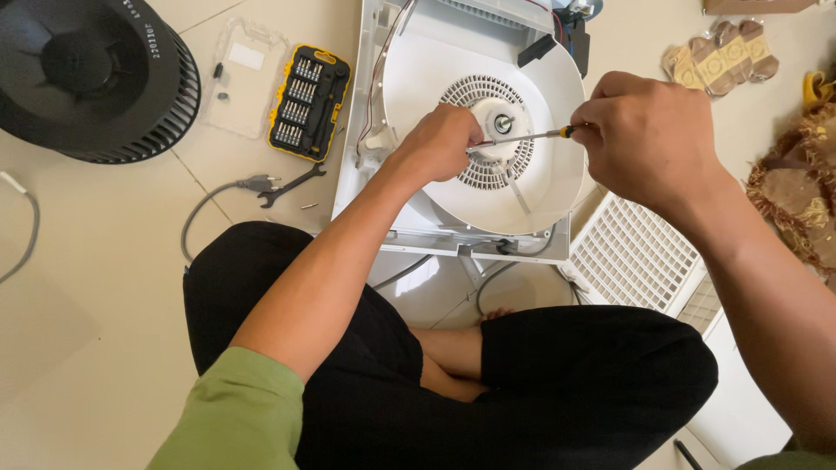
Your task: The person disassembles an electric fan by removing the front grille, unscrewing the central nut, and detaching the fan blade and motor housing components using a screwdriver. Parts are placed on the floor as they are removed.
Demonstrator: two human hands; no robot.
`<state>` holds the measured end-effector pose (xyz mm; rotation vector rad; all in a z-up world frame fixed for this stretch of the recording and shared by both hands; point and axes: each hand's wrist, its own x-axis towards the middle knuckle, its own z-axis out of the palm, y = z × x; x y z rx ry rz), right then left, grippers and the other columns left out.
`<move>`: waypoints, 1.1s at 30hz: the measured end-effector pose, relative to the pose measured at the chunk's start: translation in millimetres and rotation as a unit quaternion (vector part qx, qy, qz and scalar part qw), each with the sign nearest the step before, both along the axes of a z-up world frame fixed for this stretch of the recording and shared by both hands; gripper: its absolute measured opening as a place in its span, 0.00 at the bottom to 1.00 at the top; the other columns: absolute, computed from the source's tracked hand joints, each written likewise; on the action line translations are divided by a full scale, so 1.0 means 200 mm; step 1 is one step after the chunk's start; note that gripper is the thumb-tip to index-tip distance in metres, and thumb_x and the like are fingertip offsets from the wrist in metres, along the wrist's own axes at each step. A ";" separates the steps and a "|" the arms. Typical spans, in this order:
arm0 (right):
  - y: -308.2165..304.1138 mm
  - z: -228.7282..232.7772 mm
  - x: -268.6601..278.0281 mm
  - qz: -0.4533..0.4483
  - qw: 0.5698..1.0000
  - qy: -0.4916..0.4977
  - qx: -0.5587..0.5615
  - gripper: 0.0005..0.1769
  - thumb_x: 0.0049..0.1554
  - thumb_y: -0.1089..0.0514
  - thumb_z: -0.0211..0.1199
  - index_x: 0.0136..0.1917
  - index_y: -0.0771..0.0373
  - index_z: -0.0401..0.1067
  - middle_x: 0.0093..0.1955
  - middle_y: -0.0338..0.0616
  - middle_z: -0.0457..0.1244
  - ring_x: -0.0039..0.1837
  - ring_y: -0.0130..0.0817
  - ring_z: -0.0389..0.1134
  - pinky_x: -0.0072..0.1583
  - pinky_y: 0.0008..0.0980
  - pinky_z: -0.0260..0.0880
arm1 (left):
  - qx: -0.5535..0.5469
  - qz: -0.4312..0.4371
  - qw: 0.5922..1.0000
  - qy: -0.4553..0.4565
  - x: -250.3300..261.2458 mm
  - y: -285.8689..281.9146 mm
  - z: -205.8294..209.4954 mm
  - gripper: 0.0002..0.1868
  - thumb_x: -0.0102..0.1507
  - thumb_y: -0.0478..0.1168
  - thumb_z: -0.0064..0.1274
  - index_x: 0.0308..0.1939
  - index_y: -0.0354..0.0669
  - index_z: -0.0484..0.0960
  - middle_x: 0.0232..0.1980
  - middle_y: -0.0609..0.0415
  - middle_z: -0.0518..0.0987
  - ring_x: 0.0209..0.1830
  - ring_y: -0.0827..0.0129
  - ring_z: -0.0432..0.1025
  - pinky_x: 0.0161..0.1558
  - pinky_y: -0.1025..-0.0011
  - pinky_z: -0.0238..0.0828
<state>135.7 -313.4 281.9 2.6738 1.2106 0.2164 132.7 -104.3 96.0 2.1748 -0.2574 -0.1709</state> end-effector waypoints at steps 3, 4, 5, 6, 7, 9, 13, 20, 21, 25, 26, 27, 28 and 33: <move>0.02 0.02 0.03 -0.002 1.000 0.021 -0.008 0.03 0.57 0.58 0.70 0.45 0.55 0.83 0.47 0.36 0.71 0.41 0.38 0.72 0.44 0.36 0.71 | -0.023 0.010 1.000 -0.001 0.00 0.00 -0.02 0.22 0.49 0.21 0.54 0.44 0.40 0.88 0.45 0.42 0.84 0.47 0.53 0.80 0.49 0.63 0.76; 0.03 0.02 0.05 -0.002 1.000 0.028 -0.010 0.03 0.56 0.58 0.71 0.45 0.56 0.83 0.46 0.37 0.71 0.42 0.39 0.72 0.45 0.36 0.72 | -0.034 0.015 0.999 0.004 0.00 0.00 -0.02 0.22 0.49 0.21 0.53 0.44 0.40 0.87 0.46 0.43 0.84 0.47 0.54 0.80 0.50 0.64 0.76; 0.03 0.03 0.06 -0.003 0.999 0.035 -0.011 0.04 0.56 0.57 0.71 0.45 0.56 0.83 0.45 0.38 0.71 0.42 0.40 0.73 0.46 0.37 0.72 | -0.033 0.015 0.999 0.003 0.00 0.00 -0.02 0.22 0.50 0.21 0.53 0.44 0.39 0.88 0.46 0.42 0.85 0.47 0.54 0.80 0.50 0.64 0.76; 0.04 0.04 0.08 -0.008 0.999 0.049 -0.013 0.05 0.55 0.56 0.72 0.45 0.57 0.84 0.43 0.41 0.71 0.42 0.42 0.72 0.46 0.38 0.72 | -0.033 0.014 0.999 0.002 0.01 0.01 -0.02 0.21 0.50 0.21 0.52 0.44 0.39 0.88 0.45 0.42 0.85 0.47 0.54 0.80 0.49 0.64 0.76; 0.05 0.04 0.11 -0.013 0.998 0.063 -0.015 0.06 0.54 0.55 0.73 0.45 0.57 0.84 0.41 0.44 0.71 0.41 0.45 0.72 0.47 0.40 0.72 | -0.032 0.014 0.999 0.001 0.01 0.01 -0.02 0.21 0.51 0.21 0.52 0.44 0.39 0.88 0.45 0.42 0.85 0.47 0.54 0.80 0.49 0.64 0.76; 0.07 0.06 0.15 -0.033 0.995 0.098 -0.009 0.10 0.53 0.53 0.74 0.45 0.59 0.84 0.39 0.49 0.71 0.41 0.48 0.72 0.48 0.42 0.73 | -0.037 0.011 0.999 -0.001 0.01 0.02 -0.02 0.20 0.51 0.21 0.51 0.44 0.38 0.87 0.44 0.43 0.85 0.45 0.55 0.80 0.49 0.65 0.76; 0.14 0.06 0.22 -0.072 0.981 0.178 0.024 0.13 0.54 0.51 0.72 0.45 0.64 0.82 0.39 0.53 0.71 0.41 0.50 0.73 0.50 0.41 0.74 | -0.038 0.016 0.999 0.001 0.03 0.02 -0.02 0.17 0.57 0.23 0.49 0.45 0.39 0.88 0.42 0.43 0.85 0.43 0.57 0.81 0.47 0.65 0.76; 0.30 0.09 0.27 -0.180 0.942 0.197 -0.205 0.24 0.63 0.42 0.62 0.43 0.66 0.82 0.39 0.59 0.71 0.46 0.57 0.73 0.51 0.50 0.73 | -0.051 0.024 0.998 0.013 0.05 0.02 -0.05 0.17 0.54 0.21 0.46 0.42 0.37 0.85 0.40 0.45 0.85 0.43 0.59 0.81 0.47 0.66 0.76; 0.31 0.10 0.26 -0.172 0.939 0.198 -0.223 0.25 0.63 0.41 0.62 0.42 0.66 0.82 0.40 0.57 0.71 0.47 0.56 0.73 0.52 0.50 0.72 | -0.048 0.023 0.998 0.018 0.05 0.02 -0.05 0.17 0.54 0.21 0.46 0.42 0.37 0.85 0.40 0.45 0.85 0.43 0.59 0.81 0.47 0.65 0.76; 0.37 0.12 0.24 -0.136 0.936 0.188 -0.265 0.24 0.60 0.41 0.63 0.41 0.63 0.82 0.40 0.53 0.72 0.47 0.53 0.73 0.51 0.48 0.72 | -0.040 0.027 0.999 0.024 0.05 0.02 -0.05 0.17 0.55 0.21 0.45 0.41 0.37 0.85 0.40 0.46 0.85 0.43 0.58 0.81 0.47 0.65 0.76; 0.39 0.12 0.24 -0.127 0.938 0.183 -0.267 0.23 0.60 0.41 0.64 0.41 0.62 0.81 0.40 0.53 0.72 0.47 0.53 0.73 0.49 0.48 0.72 | -0.042 0.029 0.998 0.028 0.05 0.02 -0.05 0.17 0.55 0.21 0.45 0.41 0.38 0.85 0.40 0.46 0.85 0.43 0.58 0.81 0.47 0.65 0.76; 0.41 0.12 0.24 -0.119 0.940 0.166 -0.273 0.22 0.59 0.41 0.65 0.40 0.62 0.81 0.39 0.52 0.72 0.46 0.52 0.74 0.48 0.47 0.72 | -0.045 0.032 0.998 0.032 0.05 0.02 -0.05 0.18 0.55 0.21 0.45 0.41 0.38 0.85 0.40 0.46 0.85 0.43 0.59 0.80 0.47 0.65 0.76; 0.42 0.12 0.24 -0.111 0.942 0.149 -0.279 0.22 0.58 0.41 0.66 0.40 0.62 0.81 0.39 0.51 0.72 0.44 0.51 0.74 0.47 0.46 0.72 | -0.047 0.035 0.998 0.037 0.04 0.02 -0.05 0.18 0.55 0.21 0.45 0.41 0.39 0.85 0.40 0.46 0.85 0.44 0.59 0.80 0.47 0.65 0.76; 0.41 0.11 0.22 -0.055 0.948 0.095 -0.299 0.21 0.58 0.41 0.66 0.38 0.59 0.81 0.36 0.47 0.71 0.41 0.47 0.74 0.42 0.43 0.72 | -0.057 0.035 0.997 0.043 0.04 0.03 -0.05 0.18 0.55 0.21 0.44 0.41 0.39 0.86 0.41 0.47 0.85 0.44 0.59 0.81 0.47 0.66 0.76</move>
